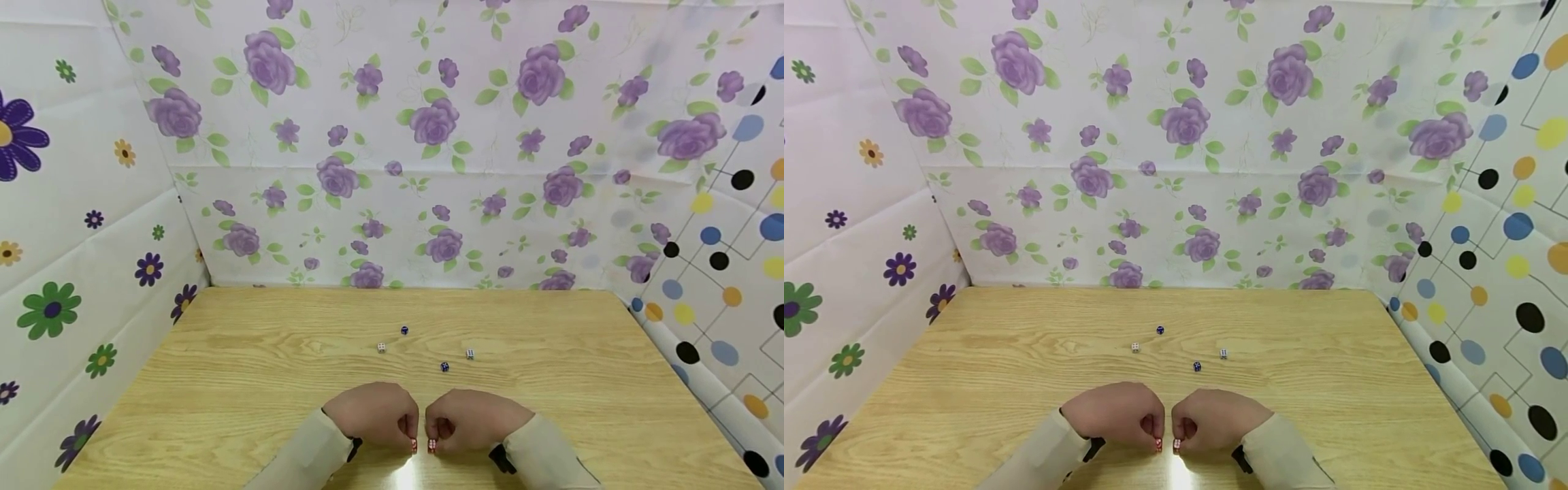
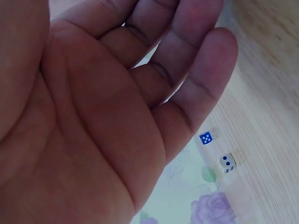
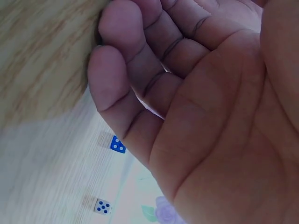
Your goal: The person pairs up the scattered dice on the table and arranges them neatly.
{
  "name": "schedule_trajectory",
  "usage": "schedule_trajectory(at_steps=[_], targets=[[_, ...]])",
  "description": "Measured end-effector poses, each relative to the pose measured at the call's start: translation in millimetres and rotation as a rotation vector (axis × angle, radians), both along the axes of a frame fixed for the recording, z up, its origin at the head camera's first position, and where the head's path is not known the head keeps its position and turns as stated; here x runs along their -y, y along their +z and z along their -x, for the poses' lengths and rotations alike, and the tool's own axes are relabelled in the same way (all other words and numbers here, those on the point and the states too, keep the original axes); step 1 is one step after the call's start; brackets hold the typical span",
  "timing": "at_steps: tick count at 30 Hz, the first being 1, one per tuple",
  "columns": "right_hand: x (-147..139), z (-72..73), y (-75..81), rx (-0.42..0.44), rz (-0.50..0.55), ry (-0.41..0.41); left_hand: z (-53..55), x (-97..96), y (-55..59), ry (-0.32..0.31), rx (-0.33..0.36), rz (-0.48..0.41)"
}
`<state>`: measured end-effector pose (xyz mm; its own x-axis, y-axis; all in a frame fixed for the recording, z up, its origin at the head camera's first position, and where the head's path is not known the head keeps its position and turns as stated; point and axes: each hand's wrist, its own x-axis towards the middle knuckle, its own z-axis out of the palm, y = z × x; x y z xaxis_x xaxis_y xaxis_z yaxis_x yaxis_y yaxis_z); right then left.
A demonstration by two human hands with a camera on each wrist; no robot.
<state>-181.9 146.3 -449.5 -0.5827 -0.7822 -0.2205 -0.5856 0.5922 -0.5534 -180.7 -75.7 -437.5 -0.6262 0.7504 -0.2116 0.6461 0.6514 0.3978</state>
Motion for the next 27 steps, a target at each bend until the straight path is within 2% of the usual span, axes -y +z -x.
schedule_trajectory(at_steps=[8,18,23,27], targets=[[-2.1,0.8,0.6,0.011,-0.005,-0.025,-1.2,1.6,3.4,0.028,0.026,-0.001],[-2.4,1.8,-1.5,0.034,0.008,-0.017,-0.9,0.7,4.0,0.024,0.044,0.010],[-1.9,1.6,-2.3,0.054,0.020,-0.010,-1.3,-0.4,2.0,0.020,0.031,0.018],[-1.1,1.9,-3.3,0.031,0.023,0.010,-1.8,-1.2,0.4,0.012,0.020,0.016]])
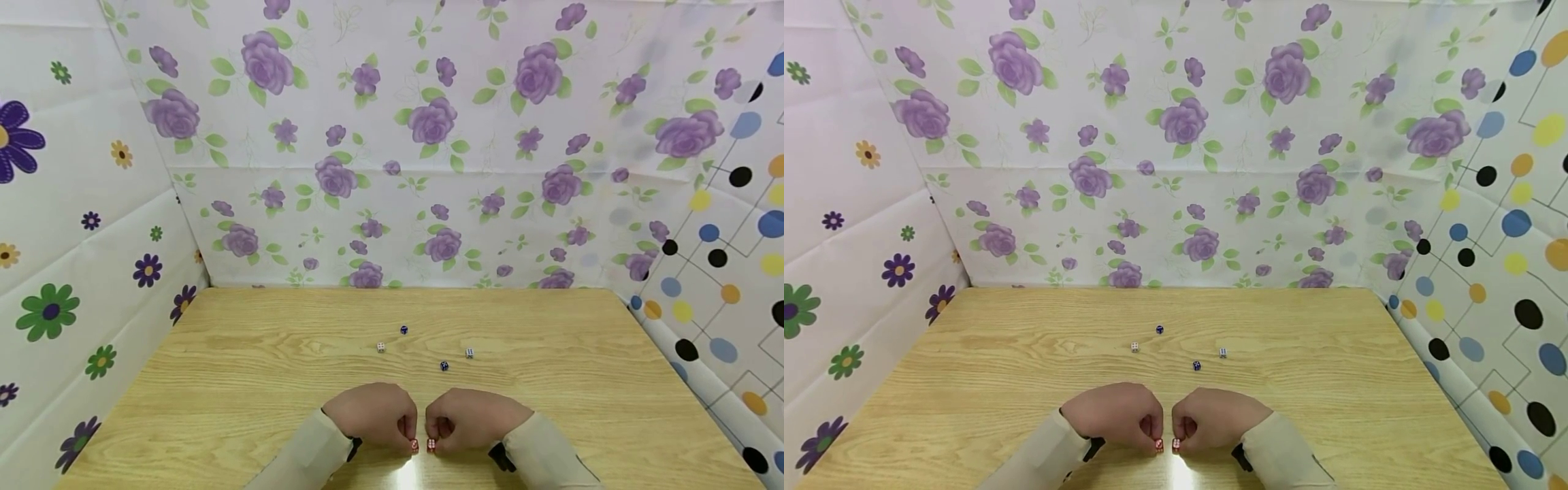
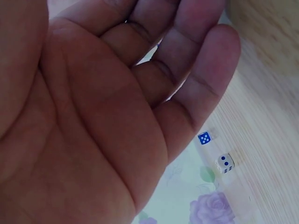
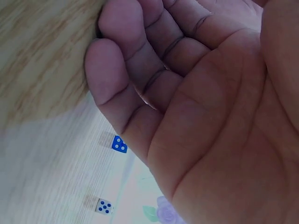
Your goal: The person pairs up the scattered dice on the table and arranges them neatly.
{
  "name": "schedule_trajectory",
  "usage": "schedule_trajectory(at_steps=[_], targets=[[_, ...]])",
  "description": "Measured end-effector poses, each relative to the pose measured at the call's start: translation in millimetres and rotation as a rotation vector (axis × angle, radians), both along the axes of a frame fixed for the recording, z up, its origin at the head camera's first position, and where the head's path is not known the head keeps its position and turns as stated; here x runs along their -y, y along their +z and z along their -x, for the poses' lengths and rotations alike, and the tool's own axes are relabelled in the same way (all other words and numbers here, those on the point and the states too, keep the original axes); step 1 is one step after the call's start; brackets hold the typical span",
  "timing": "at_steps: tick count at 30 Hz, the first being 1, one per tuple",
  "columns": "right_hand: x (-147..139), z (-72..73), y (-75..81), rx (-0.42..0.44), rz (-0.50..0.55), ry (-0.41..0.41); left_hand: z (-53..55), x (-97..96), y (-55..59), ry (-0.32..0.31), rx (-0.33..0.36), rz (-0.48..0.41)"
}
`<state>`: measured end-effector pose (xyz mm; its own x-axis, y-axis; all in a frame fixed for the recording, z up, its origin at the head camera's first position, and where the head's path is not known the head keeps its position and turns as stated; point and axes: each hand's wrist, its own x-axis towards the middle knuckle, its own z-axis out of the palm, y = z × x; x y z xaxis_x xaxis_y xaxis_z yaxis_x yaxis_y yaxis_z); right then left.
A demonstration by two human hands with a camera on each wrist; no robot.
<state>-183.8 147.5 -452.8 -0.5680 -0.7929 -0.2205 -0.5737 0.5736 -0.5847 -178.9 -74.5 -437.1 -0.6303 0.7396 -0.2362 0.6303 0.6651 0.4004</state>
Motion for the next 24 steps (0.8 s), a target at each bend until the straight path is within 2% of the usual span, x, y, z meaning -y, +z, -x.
schedule_trajectory(at_steps=[10,16,24], targets=[[1.5,-1.9,-0.1,0.006,0.020,0.007,-0.8,-1.8,0.5,-0.015,0.014,0.001],[0.5,-1.6,-1.4,0.003,0.011,-0.007,-1.1,-0.8,1.1,0.007,0.015,0.000],[2.9,-2.8,-1.2,0.011,-0.001,-0.011,-2.6,-4.0,-0.8,-0.010,0.012,0.001]])
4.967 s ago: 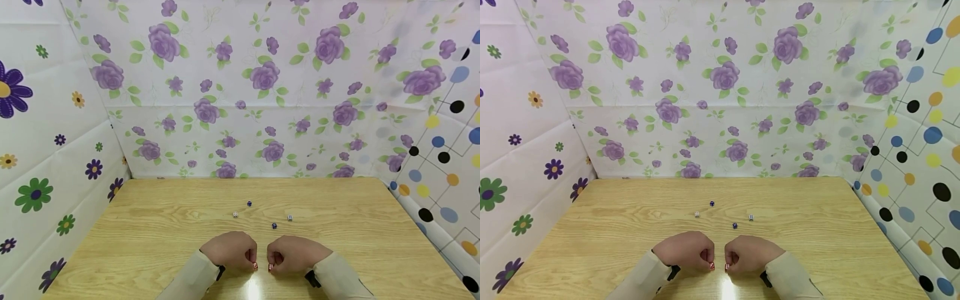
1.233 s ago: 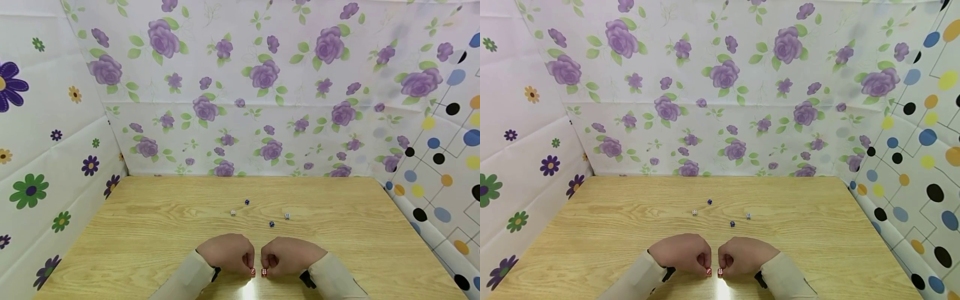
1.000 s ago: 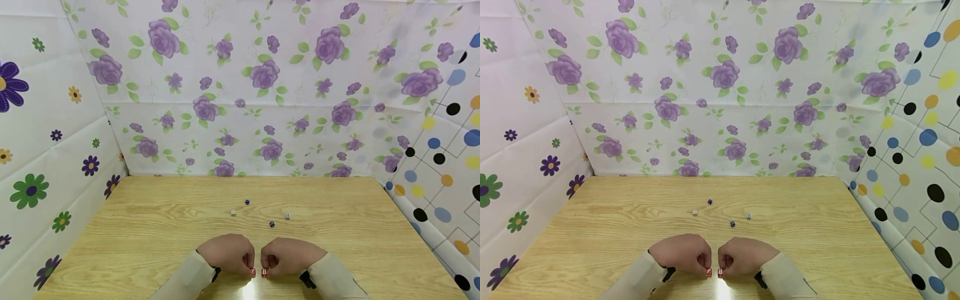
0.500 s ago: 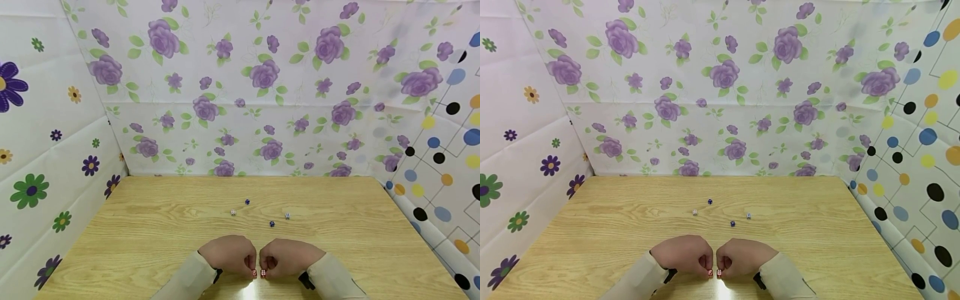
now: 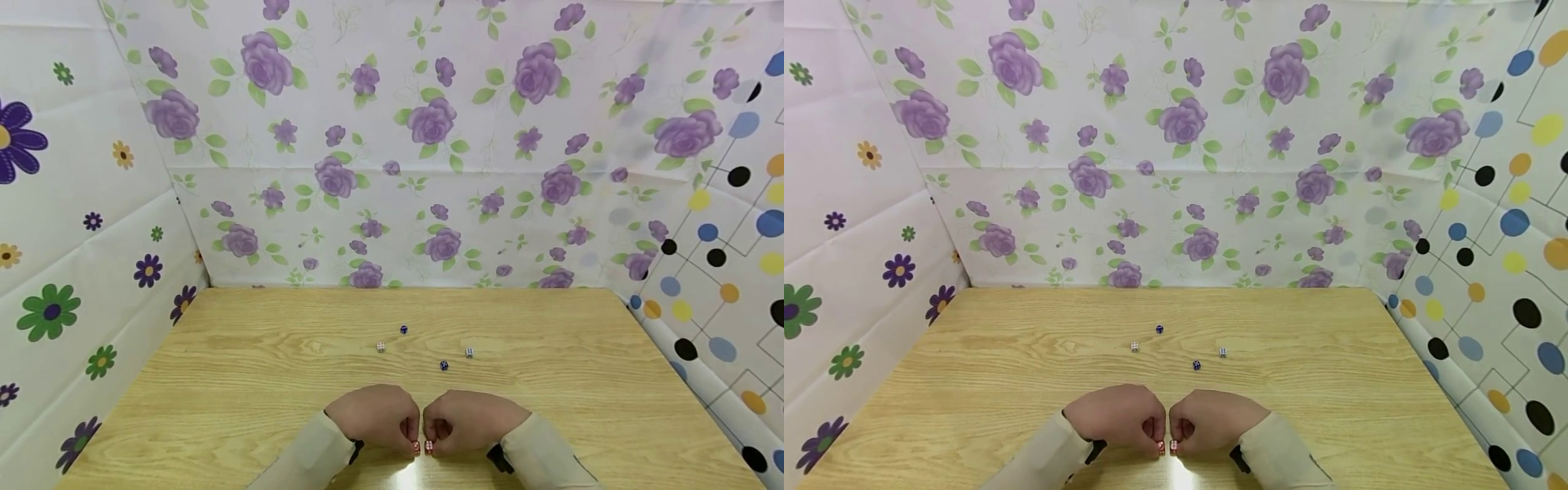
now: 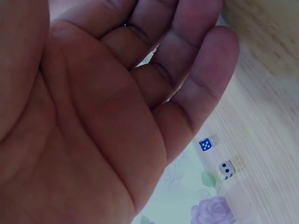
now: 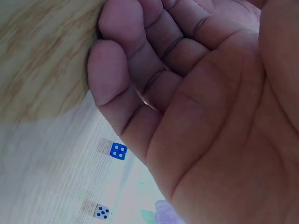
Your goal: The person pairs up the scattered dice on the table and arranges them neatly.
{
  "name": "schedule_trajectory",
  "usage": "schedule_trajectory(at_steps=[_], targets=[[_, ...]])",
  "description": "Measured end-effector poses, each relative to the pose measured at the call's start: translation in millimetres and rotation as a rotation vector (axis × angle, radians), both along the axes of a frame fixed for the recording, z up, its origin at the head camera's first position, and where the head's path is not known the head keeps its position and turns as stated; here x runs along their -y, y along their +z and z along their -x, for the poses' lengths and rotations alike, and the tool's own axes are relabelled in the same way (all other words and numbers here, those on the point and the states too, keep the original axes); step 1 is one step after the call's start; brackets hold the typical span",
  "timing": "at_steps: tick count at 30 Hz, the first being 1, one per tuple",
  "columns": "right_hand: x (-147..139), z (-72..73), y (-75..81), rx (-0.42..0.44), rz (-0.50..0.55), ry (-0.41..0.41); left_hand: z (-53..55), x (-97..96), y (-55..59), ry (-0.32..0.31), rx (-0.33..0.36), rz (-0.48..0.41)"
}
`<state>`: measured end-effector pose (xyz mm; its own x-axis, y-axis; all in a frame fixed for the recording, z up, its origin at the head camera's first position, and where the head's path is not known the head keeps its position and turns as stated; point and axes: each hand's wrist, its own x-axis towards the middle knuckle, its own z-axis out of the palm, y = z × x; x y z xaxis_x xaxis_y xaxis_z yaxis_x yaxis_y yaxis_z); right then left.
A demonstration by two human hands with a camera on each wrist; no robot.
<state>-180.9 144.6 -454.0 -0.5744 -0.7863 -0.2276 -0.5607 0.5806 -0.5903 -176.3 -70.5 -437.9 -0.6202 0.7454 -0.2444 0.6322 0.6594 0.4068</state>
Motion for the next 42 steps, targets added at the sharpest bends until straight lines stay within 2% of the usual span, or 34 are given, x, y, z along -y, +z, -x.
schedule_trajectory(at_steps=[7,12,17,27,42], targets=[[1.3,-0.6,-2.6,-0.003,0.000,-0.007,0.4,0.0,-0.4,0.009,0.014,-0.002],[2.2,-1.3,-3.5,-0.012,-0.001,-0.018,-0.2,0.0,1.6,-0.002,-0.002,-0.007],[2.4,-1.4,-3.5,-0.014,0.002,-0.018,-0.3,-0.5,2.9,0.014,0.000,-0.005],[3.3,-0.6,-4.3,0.015,0.017,-0.020,0.0,-3.8,0.5,0.033,0.032,0.002],[-2.3,0.6,-2.4,0.011,-0.003,-0.045,2.6,1.4,-1.2,0.005,0.032,-0.029]])
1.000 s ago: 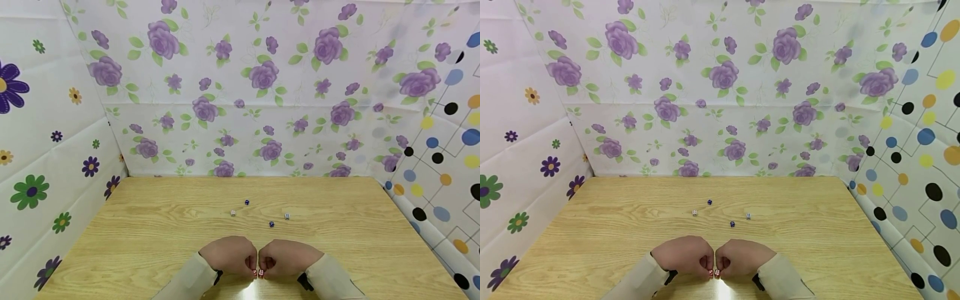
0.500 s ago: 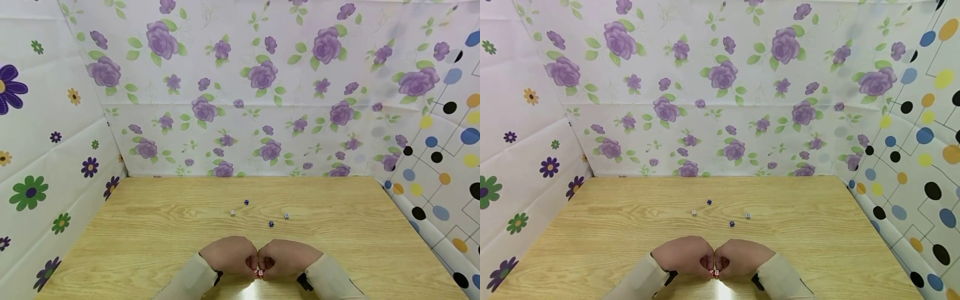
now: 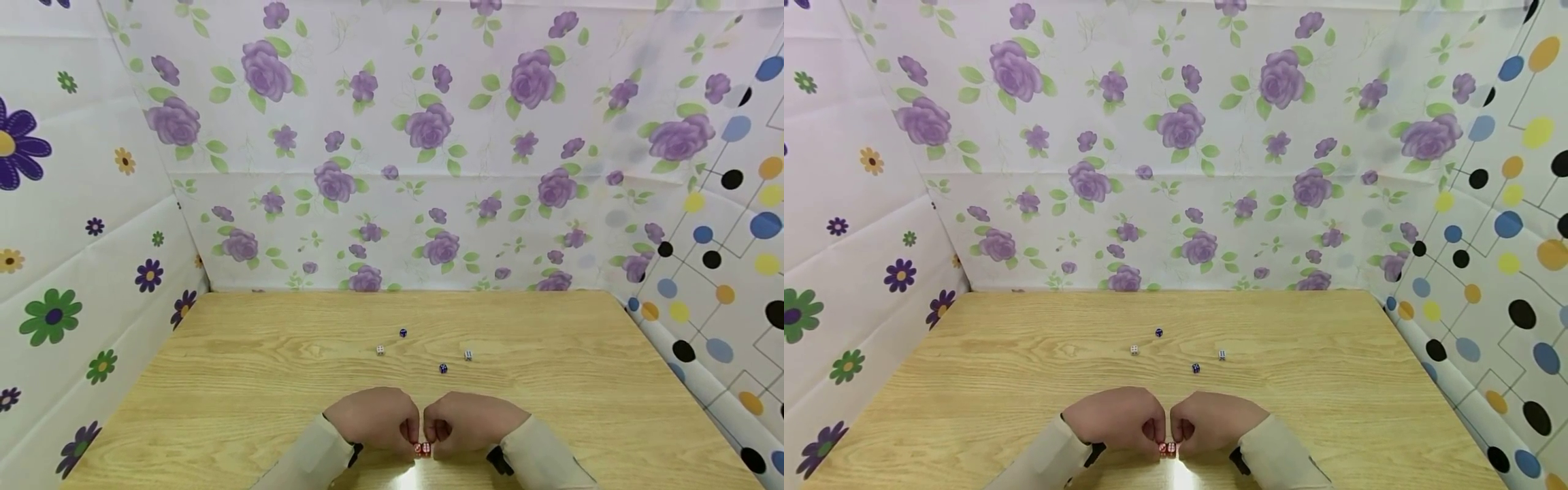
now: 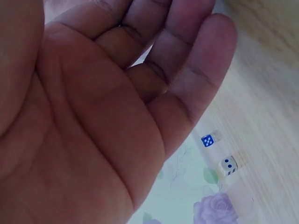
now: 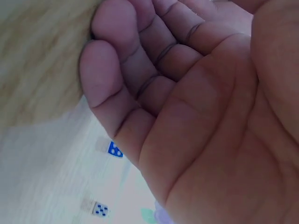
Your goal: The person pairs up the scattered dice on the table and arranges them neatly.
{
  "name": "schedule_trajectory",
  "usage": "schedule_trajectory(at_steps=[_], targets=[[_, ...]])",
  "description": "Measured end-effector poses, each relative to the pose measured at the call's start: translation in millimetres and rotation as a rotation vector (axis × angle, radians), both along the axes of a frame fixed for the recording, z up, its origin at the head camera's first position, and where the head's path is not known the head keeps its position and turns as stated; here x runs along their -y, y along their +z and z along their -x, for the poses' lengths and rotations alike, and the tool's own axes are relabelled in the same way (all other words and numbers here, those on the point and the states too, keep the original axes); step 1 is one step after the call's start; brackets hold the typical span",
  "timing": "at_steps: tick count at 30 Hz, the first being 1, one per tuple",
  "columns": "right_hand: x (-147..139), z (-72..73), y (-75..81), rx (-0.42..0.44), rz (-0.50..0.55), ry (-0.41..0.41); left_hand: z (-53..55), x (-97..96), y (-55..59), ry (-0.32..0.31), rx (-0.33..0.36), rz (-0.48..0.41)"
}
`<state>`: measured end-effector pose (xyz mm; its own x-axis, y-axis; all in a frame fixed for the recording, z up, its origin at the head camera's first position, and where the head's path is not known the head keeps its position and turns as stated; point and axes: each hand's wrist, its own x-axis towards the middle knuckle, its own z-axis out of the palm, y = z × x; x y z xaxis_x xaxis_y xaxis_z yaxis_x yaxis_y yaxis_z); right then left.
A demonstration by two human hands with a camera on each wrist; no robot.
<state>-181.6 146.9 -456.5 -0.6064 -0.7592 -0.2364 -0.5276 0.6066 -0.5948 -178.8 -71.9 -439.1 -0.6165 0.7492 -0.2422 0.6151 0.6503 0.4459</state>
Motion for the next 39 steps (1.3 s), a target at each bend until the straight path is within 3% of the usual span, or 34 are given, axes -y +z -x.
schedule_trajectory(at_steps=[3,6,9,14,18,23,28,32,39], targets=[[-8,4.4,-0.7,-0.033,0.004,-0.012,3.4,3.5,4.4,0.018,0.024,-0.015],[-16,10.4,-0.5,-0.082,0.019,-0.048,10.0,9.0,7.3,0.061,-0.008,-0.035],[-21,16.8,3.5,-0.162,0.037,-0.150,18.1,15.1,6.1,0.125,-0.104,-0.065],[-24,29.7,10.3,-0.339,0.023,-0.393,34.1,19.5,1.9,0.261,-0.234,-0.117],[-25,39.7,10.6,-0.407,-0.026,-0.483,50.5,14.3,-1.4,0.339,-0.296,-0.125],[-22,48.6,8.3,-0.404,-0.058,-0.468,70.4,3.1,-6.9,0.347,-0.385,-0.095],[-15,53.1,5.6,-0.414,-0.093,-0.411,87.7,-7.3,-10.6,0.331,-0.451,0.007],[-10,54.7,3.0,-0.440,-0.113,-0.379,97.8,-11.5,-12.9,0.335,-0.448,0.075],[-4,57.1,0.4,-0.475,-0.105,-0.379,108.7,-12.9,-15.2,0.376,-0.436,0.048]])
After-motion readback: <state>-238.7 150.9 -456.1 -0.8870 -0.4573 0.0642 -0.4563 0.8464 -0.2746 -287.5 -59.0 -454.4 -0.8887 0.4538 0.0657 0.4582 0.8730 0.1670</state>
